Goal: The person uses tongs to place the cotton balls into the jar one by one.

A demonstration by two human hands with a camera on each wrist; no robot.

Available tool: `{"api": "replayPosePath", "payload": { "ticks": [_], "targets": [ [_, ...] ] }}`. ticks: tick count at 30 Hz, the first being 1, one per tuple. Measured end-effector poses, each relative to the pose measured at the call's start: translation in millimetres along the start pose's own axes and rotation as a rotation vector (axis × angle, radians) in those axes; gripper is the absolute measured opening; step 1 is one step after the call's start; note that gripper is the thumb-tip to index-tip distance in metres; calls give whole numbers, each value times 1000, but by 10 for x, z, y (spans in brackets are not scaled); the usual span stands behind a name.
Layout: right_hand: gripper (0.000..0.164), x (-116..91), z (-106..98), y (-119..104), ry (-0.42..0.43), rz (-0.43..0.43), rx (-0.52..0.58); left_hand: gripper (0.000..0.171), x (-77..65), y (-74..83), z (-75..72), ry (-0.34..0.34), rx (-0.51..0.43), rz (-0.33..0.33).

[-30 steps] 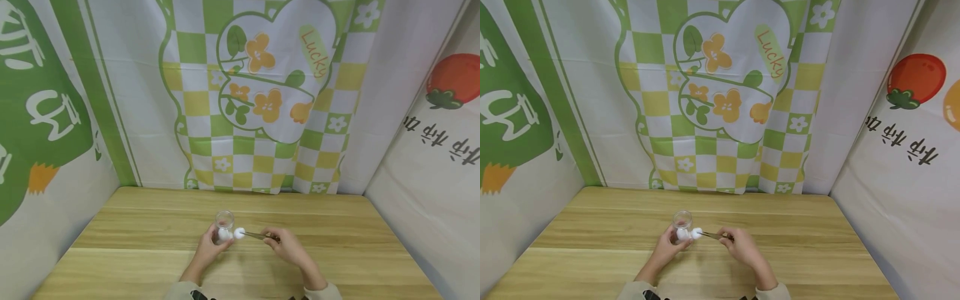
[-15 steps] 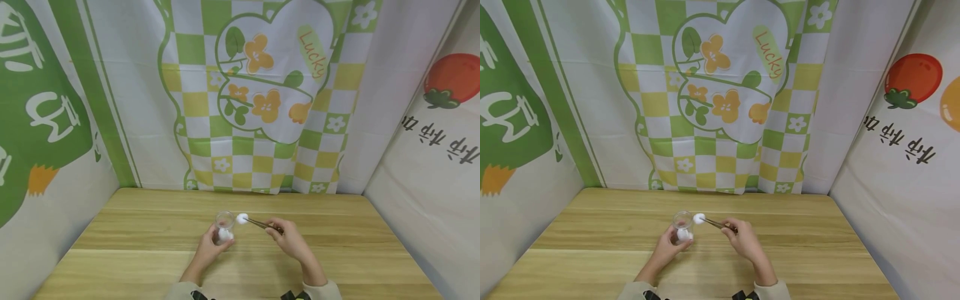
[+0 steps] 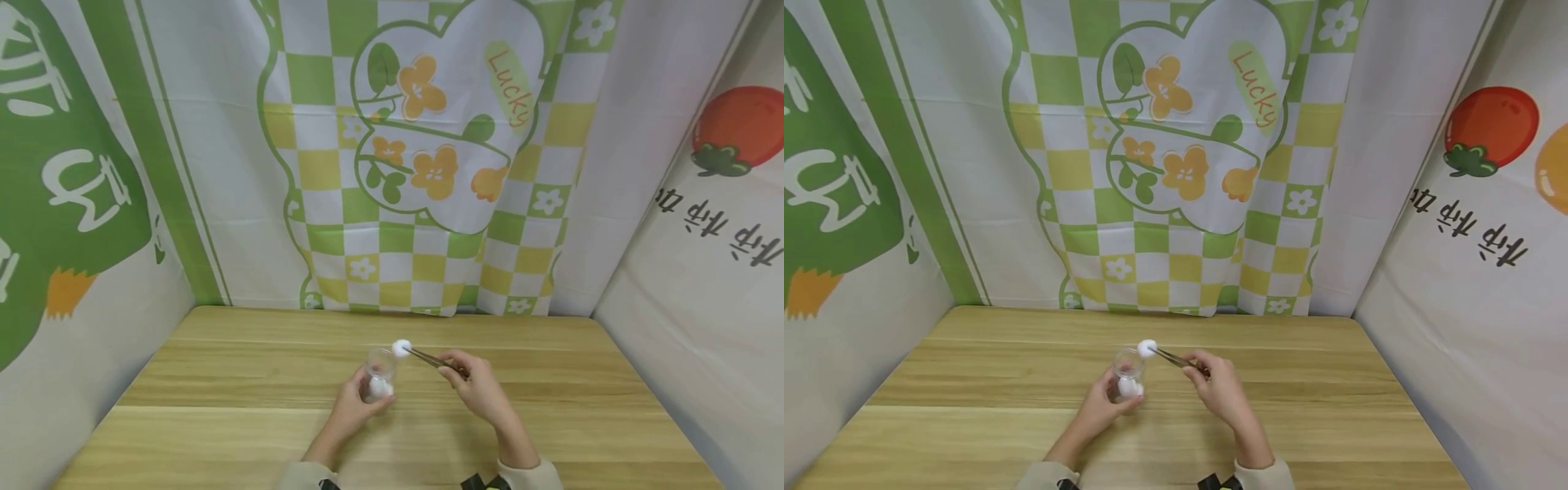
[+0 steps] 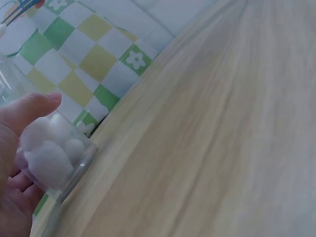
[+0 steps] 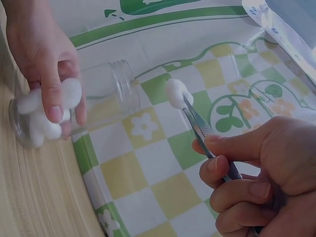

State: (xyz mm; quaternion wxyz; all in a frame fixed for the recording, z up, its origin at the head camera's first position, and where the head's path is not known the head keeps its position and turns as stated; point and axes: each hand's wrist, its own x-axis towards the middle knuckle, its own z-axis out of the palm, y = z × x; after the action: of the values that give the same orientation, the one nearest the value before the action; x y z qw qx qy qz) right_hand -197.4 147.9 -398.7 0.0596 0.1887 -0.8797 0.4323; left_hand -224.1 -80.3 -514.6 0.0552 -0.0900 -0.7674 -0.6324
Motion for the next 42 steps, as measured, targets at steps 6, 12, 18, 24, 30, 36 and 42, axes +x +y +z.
{"api": "replayPosePath", "payload": {
  "ticks": [6,12,18,24,30,36,42],
  "targets": [
    [16,1,4,-15,14,3,0,52,-11,11,102,-50,27,38],
    [18,13,3,-13,2,-7,-17,62,-46,13,153,-107,48,58],
    [16,9,-8,-14,-8,1,-38,62,-59,19,171,-108,17,38],
    [14,-8,-8,7,-16,-16,-61,61,-68,23,182,-104,14,30],
    [16,-25,-25,19,-41,-28,-68,60,-57,21,196,-104,45,36],
    [21,-27,-43,38,-91,-2,-68,61,-62,32,194,-93,68,31],
    [25,-24,-60,42,-130,16,-49,61,-67,34,193,-77,75,33]
  ]
}}
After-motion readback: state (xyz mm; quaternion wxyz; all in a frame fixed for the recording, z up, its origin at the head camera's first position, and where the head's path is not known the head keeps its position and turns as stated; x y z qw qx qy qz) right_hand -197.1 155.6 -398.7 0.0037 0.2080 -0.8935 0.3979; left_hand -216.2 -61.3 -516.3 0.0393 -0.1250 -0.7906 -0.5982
